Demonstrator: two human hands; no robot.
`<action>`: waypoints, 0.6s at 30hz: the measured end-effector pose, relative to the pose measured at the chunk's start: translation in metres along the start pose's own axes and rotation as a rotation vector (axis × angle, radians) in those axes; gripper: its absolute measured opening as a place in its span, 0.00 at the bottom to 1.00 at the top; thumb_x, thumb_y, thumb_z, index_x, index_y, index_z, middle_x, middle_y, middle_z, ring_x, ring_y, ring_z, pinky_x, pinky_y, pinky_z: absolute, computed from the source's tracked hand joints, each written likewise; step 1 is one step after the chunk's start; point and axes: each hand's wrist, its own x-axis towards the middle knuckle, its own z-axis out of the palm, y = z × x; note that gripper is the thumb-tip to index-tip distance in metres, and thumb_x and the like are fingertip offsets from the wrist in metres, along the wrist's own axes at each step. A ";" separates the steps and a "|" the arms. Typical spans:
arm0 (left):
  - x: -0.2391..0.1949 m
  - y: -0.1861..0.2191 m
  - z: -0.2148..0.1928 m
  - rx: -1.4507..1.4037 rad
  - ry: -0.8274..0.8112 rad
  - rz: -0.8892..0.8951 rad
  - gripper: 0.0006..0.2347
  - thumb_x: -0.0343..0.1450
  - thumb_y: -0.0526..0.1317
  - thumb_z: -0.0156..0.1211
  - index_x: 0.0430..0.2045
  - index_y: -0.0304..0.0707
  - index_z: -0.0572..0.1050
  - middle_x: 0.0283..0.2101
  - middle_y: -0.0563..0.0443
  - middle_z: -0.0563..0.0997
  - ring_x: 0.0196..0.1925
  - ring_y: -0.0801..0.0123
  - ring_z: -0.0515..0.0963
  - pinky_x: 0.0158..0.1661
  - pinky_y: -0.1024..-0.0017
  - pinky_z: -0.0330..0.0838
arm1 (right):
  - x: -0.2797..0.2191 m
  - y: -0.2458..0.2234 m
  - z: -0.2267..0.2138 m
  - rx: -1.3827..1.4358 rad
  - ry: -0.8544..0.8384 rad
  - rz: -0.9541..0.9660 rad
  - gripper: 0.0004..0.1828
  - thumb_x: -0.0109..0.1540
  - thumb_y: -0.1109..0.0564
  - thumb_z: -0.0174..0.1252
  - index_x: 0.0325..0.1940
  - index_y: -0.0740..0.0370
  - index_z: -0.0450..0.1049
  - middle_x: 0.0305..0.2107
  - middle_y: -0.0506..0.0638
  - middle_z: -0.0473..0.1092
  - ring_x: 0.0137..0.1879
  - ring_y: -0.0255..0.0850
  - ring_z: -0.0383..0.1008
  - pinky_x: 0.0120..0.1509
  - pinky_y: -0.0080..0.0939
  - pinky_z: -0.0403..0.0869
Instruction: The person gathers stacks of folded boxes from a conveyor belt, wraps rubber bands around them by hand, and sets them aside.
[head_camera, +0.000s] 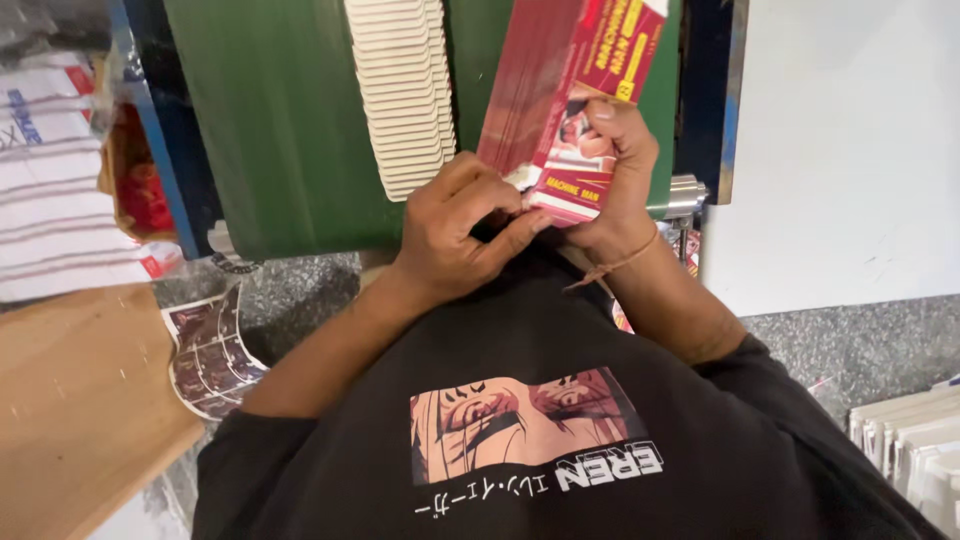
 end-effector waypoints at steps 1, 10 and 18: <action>0.002 -0.001 -0.001 -0.004 -0.002 0.071 0.09 0.70 0.38 0.76 0.31 0.36 0.78 0.35 0.51 0.76 0.35 0.68 0.79 0.36 0.71 0.75 | -0.003 -0.002 0.002 0.026 -0.075 -0.009 0.15 0.63 0.56 0.59 0.52 0.66 0.74 0.38 0.54 0.74 0.44 0.43 0.76 0.55 0.45 0.76; -0.003 -0.007 -0.009 -0.020 -0.256 0.099 0.07 0.69 0.36 0.72 0.37 0.38 0.82 0.38 0.48 0.83 0.40 0.60 0.84 0.41 0.69 0.78 | -0.013 -0.062 -0.022 0.045 0.108 -0.205 0.14 0.58 0.54 0.59 0.47 0.57 0.71 0.43 0.51 0.76 0.52 0.46 0.78 0.62 0.51 0.78; -0.069 -0.052 -0.054 0.090 0.282 -0.354 0.04 0.74 0.31 0.66 0.40 0.35 0.81 0.35 0.48 0.84 0.36 0.71 0.82 0.39 0.72 0.77 | -0.002 -0.212 -0.249 -1.014 0.531 -0.744 0.06 0.61 0.63 0.69 0.36 0.71 0.80 0.34 0.55 0.79 0.37 0.45 0.81 0.45 0.43 0.84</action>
